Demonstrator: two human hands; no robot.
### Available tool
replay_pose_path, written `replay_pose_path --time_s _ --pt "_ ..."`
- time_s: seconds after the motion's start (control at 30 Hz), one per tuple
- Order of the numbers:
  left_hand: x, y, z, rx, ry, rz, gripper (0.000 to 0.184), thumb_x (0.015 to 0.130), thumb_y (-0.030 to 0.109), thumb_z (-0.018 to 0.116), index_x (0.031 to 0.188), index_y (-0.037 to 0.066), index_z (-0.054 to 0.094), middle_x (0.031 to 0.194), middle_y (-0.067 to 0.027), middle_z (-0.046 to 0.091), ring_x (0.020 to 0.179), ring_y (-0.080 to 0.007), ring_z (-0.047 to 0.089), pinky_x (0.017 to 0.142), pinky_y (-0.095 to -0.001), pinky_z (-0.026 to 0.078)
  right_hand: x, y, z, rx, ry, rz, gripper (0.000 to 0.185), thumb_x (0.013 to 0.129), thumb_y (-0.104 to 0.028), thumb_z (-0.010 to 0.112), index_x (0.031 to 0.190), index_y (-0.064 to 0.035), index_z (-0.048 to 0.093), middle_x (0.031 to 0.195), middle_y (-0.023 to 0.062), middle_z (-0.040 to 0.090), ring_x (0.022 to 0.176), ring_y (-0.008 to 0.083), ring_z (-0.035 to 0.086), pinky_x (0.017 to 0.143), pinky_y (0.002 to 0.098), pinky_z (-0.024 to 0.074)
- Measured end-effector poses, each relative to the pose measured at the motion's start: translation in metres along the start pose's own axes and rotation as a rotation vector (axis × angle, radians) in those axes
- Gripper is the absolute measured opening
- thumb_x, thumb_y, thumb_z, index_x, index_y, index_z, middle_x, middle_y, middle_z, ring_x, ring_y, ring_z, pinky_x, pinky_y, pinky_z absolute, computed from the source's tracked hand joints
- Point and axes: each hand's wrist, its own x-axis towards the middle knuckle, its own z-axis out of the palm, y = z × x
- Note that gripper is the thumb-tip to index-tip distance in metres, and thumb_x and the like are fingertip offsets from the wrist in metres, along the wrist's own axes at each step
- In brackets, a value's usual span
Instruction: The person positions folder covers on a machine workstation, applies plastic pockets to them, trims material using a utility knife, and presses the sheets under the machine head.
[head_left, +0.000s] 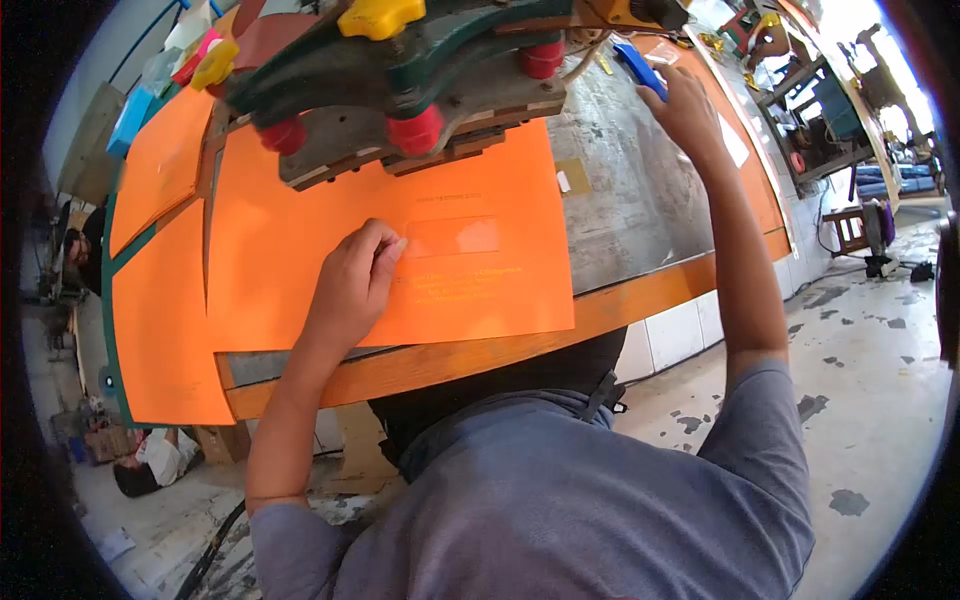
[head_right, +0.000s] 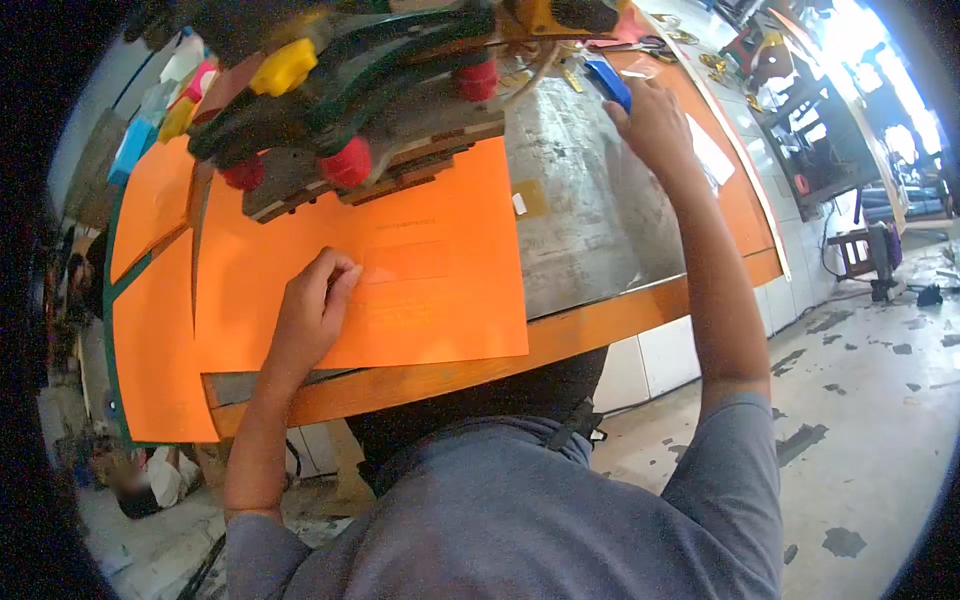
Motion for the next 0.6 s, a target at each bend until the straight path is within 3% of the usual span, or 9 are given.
replay_pose_path --time_s 0.13,0.27,0.43,0.6 --pt "0.0 -0.015 0.005 -0.007 0.067 0.064 0.017 0.113 0.016 0.063 0.106 0.001 0.06 0.089 -0.0133 0.066 0.079 -0.0282 0.065 0.075 -0.0401 0.053 0.03 0.009 0.029 -0.095 -0.008 -0.008 0.044 0.097 -0.035 0.083 0.121 0.0 0.073 0.119 0.0278 0.073 0.114 0.0438 0.073 0.101 0.0538 0.0565" --pt "-0.002 -0.02 0.007 0.033 0.102 0.155 0.016 0.112 0.016 0.063 0.108 0.0 0.061 0.096 -0.0153 0.068 0.087 -0.0343 0.067 0.081 -0.0442 0.055 0.048 0.035 0.051 -0.063 -0.065 0.021 0.043 0.097 -0.036 0.08 0.119 0.0007 0.075 0.118 0.025 0.074 0.112 0.0405 0.073 0.101 0.0511 0.0557" --pt "-0.003 -0.016 0.006 0.016 0.097 0.141 0.016 0.112 0.017 0.064 0.108 0.001 0.061 0.096 -0.0148 0.066 0.088 -0.0329 0.067 0.08 -0.0437 0.055 0.028 0.046 0.027 0.075 0.034 0.041 0.042 0.094 -0.031 0.081 0.122 0.0001 0.075 0.115 0.0233 0.072 0.109 0.0391 0.073 0.097 0.0494 0.0564" --pt "-0.002 -0.019 0.007 -0.01 0.11 0.14 0.016 0.111 0.016 0.066 0.107 0.002 0.061 0.096 -0.014 0.065 0.086 -0.0325 0.066 0.079 -0.0435 0.054 -0.05 0.041 -0.042 0.302 0.142 0.133 0.043 0.091 -0.027 0.082 0.124 -0.0005 0.075 0.113 0.0215 0.071 0.106 0.0376 0.072 0.094 0.0476 0.0571"
